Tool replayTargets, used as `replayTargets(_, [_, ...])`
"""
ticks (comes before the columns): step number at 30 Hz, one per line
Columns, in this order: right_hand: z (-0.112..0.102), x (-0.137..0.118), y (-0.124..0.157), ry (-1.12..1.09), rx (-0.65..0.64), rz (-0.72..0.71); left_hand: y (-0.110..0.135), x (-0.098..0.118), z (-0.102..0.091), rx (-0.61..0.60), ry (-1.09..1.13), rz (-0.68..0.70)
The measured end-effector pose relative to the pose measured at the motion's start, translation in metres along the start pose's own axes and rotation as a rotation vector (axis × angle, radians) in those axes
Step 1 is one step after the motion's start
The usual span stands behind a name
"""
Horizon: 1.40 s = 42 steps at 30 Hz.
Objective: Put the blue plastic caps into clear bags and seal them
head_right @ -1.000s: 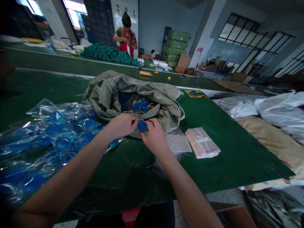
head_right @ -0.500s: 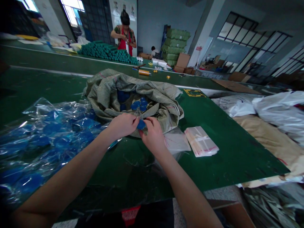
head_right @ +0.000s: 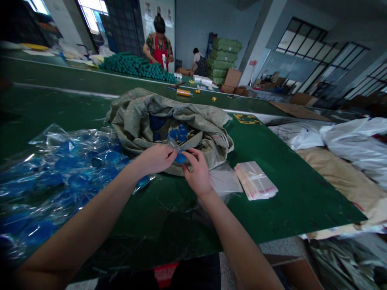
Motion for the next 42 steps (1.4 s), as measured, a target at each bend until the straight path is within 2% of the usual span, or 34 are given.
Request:
replayTargets(4, [0.000,0.001,-0.002,-0.064,-0.059,-0.025,-0.001,-0.004,0.003,-0.024,0.025,-0.026])
replayTargets(8, [-0.001,0.002,-0.003,-0.079,-0.091,-0.049,-0.002,-0.008,0.002,0.010,0.015,-0.088])
replayTargets(13, [0.001,-0.002,-0.004,-0.099,-0.123,-0.073,0.000,0.000,0.001,0.009,-0.011,-0.023])
replayTargets(17, [0.001,0.001,-0.005,-0.075,-0.145,-0.019,0.001,0.001,-0.003,0.033,-0.036,-0.015])
replayTargets(22, [0.001,0.006,-0.008,-0.020,-0.129,0.031,0.002,0.007,-0.001,0.005,0.025,0.038])
replayTargets(26, [0.003,0.004,-0.012,0.035,-0.113,0.010,-0.002,0.006,0.002,-0.003,0.097,0.028])
replayTargets(30, [0.007,-0.002,-0.015,0.041,-0.166,0.026,-0.006,0.001,0.004,-0.022,0.194,-0.018])
replayTargets(35, [0.005,-0.012,-0.019,0.051,-0.184,0.058,-0.005,-0.011,0.007,-0.124,0.338,-0.149])
replayTargets(39, [0.000,-0.016,-0.022,0.082,-0.131,0.072,-0.004,-0.017,0.005,-0.130,0.387,-0.217])
replayTargets(42, [-0.004,-0.012,-0.024,0.127,-0.067,0.164,-0.004,-0.018,0.002,-0.115,0.406,-0.227])
Point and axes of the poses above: each hand's wrist, its own y-axis away from the middle knuckle, its own z-axis out of the palm, x = y × z, the point moved 7 cm from there along -y, towards the middle knuckle, and after that the axes turned 12 degrees about x, right-handed, at the moved point
